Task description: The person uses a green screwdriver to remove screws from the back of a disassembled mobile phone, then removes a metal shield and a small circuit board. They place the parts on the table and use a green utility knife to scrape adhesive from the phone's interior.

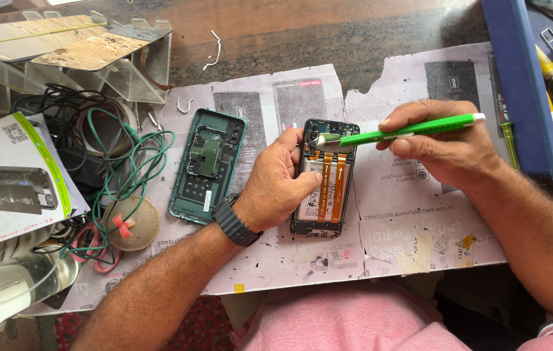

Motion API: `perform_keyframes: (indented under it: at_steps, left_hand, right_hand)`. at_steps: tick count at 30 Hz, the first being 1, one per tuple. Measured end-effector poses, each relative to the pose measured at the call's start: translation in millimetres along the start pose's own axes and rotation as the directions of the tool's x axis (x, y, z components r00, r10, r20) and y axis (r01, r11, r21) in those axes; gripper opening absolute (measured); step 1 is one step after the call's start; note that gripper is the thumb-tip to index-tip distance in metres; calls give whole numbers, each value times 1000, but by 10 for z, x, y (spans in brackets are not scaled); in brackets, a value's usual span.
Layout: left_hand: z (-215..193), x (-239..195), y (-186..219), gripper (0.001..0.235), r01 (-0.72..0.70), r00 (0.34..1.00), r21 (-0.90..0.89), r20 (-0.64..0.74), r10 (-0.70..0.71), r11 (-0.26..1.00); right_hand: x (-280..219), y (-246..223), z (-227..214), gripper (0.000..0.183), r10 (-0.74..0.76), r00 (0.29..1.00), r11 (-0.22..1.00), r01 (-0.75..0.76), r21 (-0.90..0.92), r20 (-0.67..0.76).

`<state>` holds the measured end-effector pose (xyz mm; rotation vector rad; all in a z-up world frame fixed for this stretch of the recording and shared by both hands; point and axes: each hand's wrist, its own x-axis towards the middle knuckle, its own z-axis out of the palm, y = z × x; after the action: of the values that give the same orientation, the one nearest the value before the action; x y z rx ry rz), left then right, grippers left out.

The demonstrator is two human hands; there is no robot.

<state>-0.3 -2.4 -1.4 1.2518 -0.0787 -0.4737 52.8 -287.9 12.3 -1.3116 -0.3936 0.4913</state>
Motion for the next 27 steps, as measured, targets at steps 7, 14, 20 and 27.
perform_keyframes:
  at_steps: [7,14,20,27]
  left_hand:
    - [-10,-2,2,51,27,1000,31,-14,-26,999]
    - [-14,5,-5,53,-24,1000,56,-4,24,998]
    - [-15,-2,20,54,14,1000,138,-26,-10,990]
    - [-8,-8,9,47,0,1000,99,-15,2,995]
  right_hand:
    - [-3,-15,56,37,115,990,962,-132,-237,-87]
    - [14,38,49,37,221,967,969,-232,-86,-124]
    - [-11,82,10,37,159,985,980,-165,-110,-62]
    - [7,109,4,33,-28,1000,998,29,55,-11]
